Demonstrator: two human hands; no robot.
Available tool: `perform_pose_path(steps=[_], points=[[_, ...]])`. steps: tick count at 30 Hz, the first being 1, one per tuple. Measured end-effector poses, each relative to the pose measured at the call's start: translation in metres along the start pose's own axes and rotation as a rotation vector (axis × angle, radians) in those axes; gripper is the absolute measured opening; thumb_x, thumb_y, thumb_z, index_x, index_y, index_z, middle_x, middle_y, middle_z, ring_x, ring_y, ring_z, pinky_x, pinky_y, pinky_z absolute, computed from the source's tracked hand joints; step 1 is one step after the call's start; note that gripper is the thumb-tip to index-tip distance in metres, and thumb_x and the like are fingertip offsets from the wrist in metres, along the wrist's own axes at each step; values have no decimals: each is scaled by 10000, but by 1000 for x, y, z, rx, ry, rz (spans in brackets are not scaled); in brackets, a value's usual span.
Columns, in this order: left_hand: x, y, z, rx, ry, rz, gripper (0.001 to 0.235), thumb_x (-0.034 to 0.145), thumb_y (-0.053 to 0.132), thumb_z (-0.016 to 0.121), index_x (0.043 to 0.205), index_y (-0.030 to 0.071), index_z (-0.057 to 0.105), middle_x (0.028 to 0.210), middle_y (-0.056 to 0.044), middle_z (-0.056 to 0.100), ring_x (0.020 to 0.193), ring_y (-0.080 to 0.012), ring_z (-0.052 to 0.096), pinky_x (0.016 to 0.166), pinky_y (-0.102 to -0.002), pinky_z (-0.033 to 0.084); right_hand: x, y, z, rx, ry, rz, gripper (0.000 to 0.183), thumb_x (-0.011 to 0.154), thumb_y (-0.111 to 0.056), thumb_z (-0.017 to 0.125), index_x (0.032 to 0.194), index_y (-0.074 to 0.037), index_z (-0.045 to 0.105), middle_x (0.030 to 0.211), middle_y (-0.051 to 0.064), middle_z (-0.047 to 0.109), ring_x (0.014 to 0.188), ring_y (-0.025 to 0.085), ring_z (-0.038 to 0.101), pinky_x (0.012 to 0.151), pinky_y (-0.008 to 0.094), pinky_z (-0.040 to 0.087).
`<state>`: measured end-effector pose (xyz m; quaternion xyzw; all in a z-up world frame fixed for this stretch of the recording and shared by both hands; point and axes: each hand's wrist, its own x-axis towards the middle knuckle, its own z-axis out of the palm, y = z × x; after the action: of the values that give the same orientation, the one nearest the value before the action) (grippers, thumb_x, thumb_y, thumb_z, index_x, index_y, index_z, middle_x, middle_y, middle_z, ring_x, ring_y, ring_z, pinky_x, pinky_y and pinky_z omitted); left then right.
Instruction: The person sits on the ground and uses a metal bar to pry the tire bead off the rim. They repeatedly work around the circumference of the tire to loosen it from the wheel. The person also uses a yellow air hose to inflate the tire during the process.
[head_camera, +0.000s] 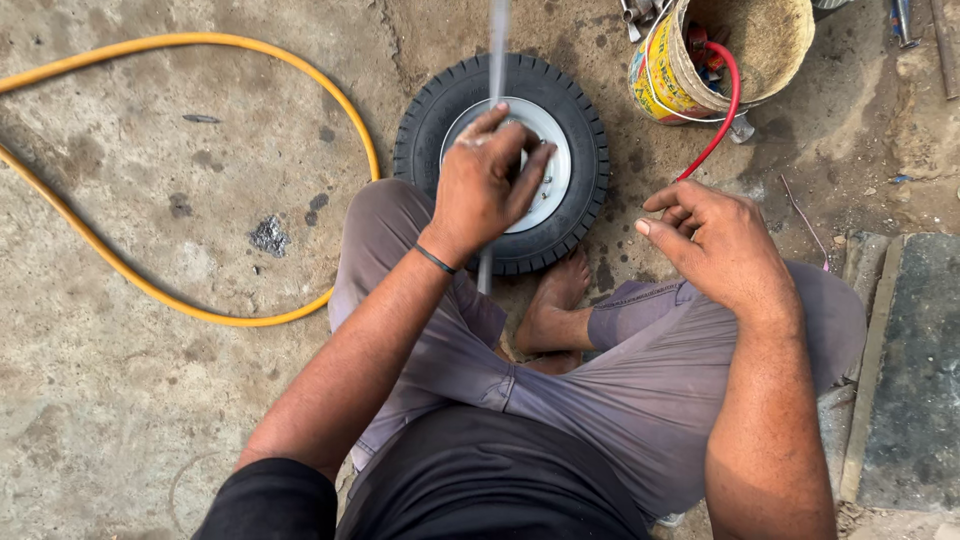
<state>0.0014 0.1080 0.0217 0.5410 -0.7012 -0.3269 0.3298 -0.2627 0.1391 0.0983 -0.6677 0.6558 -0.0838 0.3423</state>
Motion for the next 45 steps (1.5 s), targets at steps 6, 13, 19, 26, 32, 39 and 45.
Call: perform_pose_path(steps=[6,13,19,26,32,39,45], points=[[29,-16,-24,153,127,186,716,794,142,763,1431,-80,523,1405,-336,579,1148,-416,660,1018,-444,520,0,-1,-3,42,-18,0,313,885,-234,774,1137,-56,723,865,88,744,725,147,705,625,330,577],[20,21,-38,402,-333,183,357,882,440,757,983,98,766,1277,-64,692,1338,-279,577,1259,-536,284,2,-2,-1,38,-52,23,333,870,-248,769,1137,-54,723,846,96,754,696,168,710,615,339,575],[13,1,-9,187,39,397,427,836,408,791,955,37,616,1511,-182,564,1447,-421,443,1203,-527,298,4,4,2,8,-32,0,334,882,-248,769,1139,-40,719,865,110,746,709,174,713,631,350,572],[17,-9,-14,332,-85,383,492,897,136,668,1389,148,670,1361,-58,703,1369,-332,565,1081,-409,498,1,-2,0,9,-39,25,338,866,-257,781,1132,-56,721,853,97,751,703,175,710,634,346,571],[16,12,-14,522,-370,28,366,1027,483,613,1066,144,744,977,-109,763,1048,-291,699,935,-429,531,0,-3,-4,55,-62,18,308,864,-258,783,1089,-56,727,793,81,736,674,154,683,612,331,562],[16,-16,-24,674,720,243,761,707,269,759,1341,-60,496,1226,-357,649,1161,-496,601,984,-508,479,1,-1,-3,74,-73,-19,296,863,-245,775,1083,-54,721,781,69,717,646,137,667,589,323,552],[28,-22,-34,138,-230,188,625,888,194,710,1473,57,540,1291,-189,661,1409,-450,486,1119,-534,380,1,-1,-1,19,-52,-41,320,863,-248,790,1097,-43,714,796,79,713,645,147,665,600,331,546]])
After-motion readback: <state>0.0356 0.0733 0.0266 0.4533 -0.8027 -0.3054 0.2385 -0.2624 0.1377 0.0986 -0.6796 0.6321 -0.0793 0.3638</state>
